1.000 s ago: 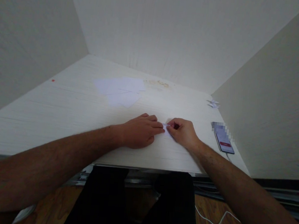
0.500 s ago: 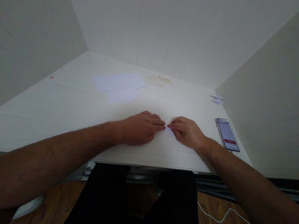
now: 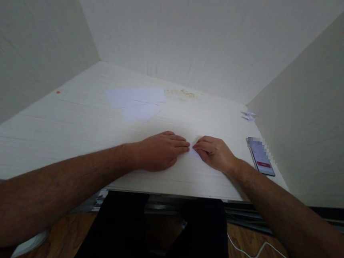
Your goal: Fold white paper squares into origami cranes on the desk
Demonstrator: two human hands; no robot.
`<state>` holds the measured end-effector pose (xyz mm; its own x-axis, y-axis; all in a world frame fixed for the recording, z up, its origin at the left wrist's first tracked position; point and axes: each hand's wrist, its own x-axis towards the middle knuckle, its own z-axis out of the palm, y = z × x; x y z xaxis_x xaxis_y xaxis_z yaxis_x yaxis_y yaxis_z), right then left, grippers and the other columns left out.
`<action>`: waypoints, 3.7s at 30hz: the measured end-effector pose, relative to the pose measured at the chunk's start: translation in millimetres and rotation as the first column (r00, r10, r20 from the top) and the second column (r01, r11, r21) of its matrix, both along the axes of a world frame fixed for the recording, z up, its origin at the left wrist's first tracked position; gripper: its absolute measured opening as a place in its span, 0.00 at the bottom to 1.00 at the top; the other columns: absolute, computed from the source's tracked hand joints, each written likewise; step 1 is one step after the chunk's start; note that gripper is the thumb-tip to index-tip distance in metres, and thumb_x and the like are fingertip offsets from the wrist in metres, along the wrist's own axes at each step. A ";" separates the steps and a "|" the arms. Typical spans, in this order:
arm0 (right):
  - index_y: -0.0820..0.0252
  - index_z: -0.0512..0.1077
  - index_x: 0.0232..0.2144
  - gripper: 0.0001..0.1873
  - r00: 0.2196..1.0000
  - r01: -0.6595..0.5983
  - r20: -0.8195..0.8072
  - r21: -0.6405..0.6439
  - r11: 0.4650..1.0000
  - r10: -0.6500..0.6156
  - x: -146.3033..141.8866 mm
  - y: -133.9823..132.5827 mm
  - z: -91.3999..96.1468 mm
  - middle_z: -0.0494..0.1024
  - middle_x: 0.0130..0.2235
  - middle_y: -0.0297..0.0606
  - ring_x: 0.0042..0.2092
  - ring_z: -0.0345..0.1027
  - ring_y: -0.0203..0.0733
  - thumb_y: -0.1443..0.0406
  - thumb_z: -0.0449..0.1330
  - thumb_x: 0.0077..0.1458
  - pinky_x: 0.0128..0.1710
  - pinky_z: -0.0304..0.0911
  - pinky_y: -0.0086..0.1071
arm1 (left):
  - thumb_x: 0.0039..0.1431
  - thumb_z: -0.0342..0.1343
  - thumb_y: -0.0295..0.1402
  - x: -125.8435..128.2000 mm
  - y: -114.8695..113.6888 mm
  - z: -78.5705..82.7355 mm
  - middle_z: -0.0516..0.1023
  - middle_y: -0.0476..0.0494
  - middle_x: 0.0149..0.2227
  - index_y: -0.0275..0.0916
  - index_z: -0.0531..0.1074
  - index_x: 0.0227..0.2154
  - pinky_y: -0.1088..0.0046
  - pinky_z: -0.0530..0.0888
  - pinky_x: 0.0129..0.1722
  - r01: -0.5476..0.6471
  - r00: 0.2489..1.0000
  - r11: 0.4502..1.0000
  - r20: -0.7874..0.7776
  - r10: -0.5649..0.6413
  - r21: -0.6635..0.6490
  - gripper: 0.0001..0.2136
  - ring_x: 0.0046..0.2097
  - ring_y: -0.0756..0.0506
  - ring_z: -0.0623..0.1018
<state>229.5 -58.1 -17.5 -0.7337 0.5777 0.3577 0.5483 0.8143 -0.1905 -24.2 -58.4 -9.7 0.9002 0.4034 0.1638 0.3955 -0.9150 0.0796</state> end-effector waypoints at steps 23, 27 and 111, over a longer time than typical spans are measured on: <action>0.58 0.73 0.22 0.06 0.738 0.636 -0.017 -0.317 0.704 -0.675 -35.6 -0.6 6.1 0.75 0.23 0.32 0.25 0.64 0.34 0.66 0.61 0.49 0.27 0.54 0.31 | 0.63 0.47 0.31 -1.8 -1.8 -3.8 0.68 0.38 0.61 0.41 0.67 0.58 0.56 0.63 0.59 -0.080 0.997 0.996 0.014 0.079 0.035 0.21 0.59 0.38 0.68; 0.58 0.74 0.27 0.07 0.862 0.480 -0.085 -0.180 0.858 -0.500 -27.1 -7.5 -1.0 0.77 0.28 0.34 0.31 0.67 0.36 0.66 0.58 0.56 0.32 0.59 0.30 | 0.63 0.47 0.32 -0.6 -2.5 -2.3 0.68 0.38 0.60 0.42 0.68 0.58 0.57 0.62 0.60 -0.086 0.996 0.996 0.032 0.085 0.023 0.20 0.59 0.39 0.68; 0.62 0.74 0.48 0.19 0.954 -0.108 0.285 0.047 0.993 0.090 1.5 -4.2 13.7 0.77 0.52 0.42 0.47 0.70 0.46 0.74 0.52 0.57 0.46 0.70 0.42 | 0.61 0.46 0.30 2.5 -3.2 5.1 0.70 0.44 0.61 0.42 0.67 0.58 0.60 0.59 0.57 -0.092 0.996 0.995 -0.018 0.092 0.024 0.22 0.58 0.40 0.68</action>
<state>230.9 -62.3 -3.8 -0.8622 0.4807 0.1601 0.4886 0.8724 0.0121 -21.7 -61.5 -4.6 0.8627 0.4808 0.1569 0.4792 -0.8763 0.0501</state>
